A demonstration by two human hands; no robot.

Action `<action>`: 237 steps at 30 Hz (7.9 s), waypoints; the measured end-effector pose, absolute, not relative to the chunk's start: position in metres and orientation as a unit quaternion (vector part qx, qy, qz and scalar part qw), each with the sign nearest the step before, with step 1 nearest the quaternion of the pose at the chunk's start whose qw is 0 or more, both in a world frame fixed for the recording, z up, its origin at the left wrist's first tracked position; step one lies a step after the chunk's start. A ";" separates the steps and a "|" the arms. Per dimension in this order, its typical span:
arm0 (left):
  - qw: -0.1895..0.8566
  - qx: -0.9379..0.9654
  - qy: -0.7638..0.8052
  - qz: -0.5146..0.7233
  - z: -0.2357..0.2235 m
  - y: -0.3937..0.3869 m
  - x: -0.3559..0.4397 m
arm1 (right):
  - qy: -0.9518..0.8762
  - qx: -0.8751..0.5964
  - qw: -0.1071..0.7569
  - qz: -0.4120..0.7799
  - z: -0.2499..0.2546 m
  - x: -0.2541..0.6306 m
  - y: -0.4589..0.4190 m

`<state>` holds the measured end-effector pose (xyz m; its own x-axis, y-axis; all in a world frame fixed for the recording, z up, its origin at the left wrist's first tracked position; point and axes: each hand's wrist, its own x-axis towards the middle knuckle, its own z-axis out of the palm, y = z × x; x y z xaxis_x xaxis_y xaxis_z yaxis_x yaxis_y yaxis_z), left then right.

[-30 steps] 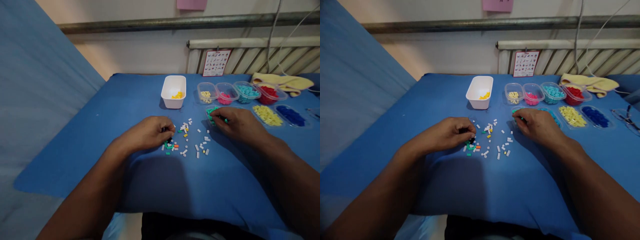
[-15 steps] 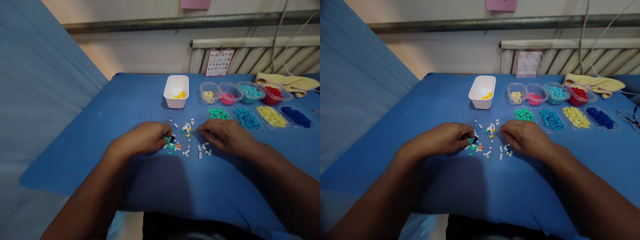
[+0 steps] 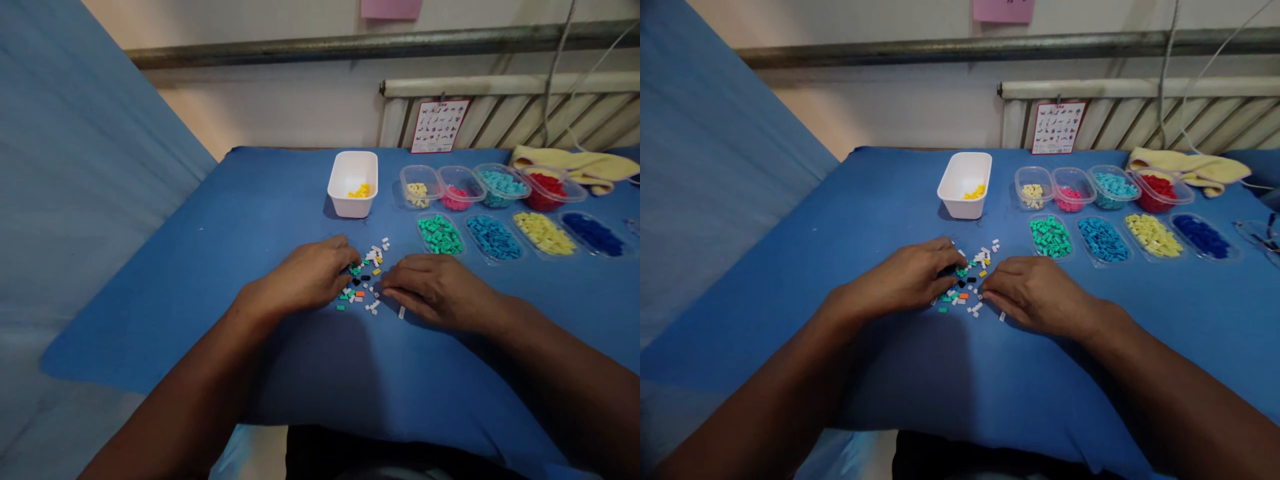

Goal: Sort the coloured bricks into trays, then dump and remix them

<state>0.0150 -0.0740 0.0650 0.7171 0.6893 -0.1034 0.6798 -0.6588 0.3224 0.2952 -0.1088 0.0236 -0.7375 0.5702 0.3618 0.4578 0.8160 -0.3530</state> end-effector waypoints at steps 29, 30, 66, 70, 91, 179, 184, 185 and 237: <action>0.193 0.908 0.371 -0.012 0.068 -0.077 0.018 | -0.922 -0.276 0.248 0.110 0.009 0.294 -0.100; 0.190 0.909 0.371 -0.015 0.067 -0.077 0.018 | -0.923 -0.273 0.250 0.106 0.008 0.294 -0.100; 0.222 0.923 0.314 0.014 0.063 -0.080 0.021 | -0.925 -0.273 0.248 0.088 0.009 0.291 -0.101; 0.229 0.913 0.331 0.069 0.065 -0.076 0.023 | -0.925 -0.273 0.249 0.082 0.008 0.291 -0.102; 0.652 0.570 0.399 0.300 0.058 -0.086 0.050 | -0.867 -0.317 0.378 0.074 0.024 0.283 -0.112; 0.350 0.845 0.396 0.081 0.079 -0.072 0.011 | -0.744 -0.603 0.287 -0.007 0.009 0.372 -0.058; 0.316 0.872 0.373 -0.035 0.084 -0.074 0.008 | -0.774 -0.548 0.314 -0.037 0.013 0.358 -0.065; 0.311 0.871 0.376 -0.044 0.085 -0.075 0.008 | -0.783 -0.535 0.315 -0.039 0.013 0.354 -0.066; 0.244 0.916 0.314 0.047 0.061 -0.086 0.028 | -0.936 -0.253 0.234 0.068 0.016 0.285 -0.109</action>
<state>0.0280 -0.0865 0.0612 0.7983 0.5984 -0.0679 0.5528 -0.6834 0.4769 0.2850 -0.1089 0.0161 -0.7621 0.5060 0.4039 0.4418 0.8625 -0.2468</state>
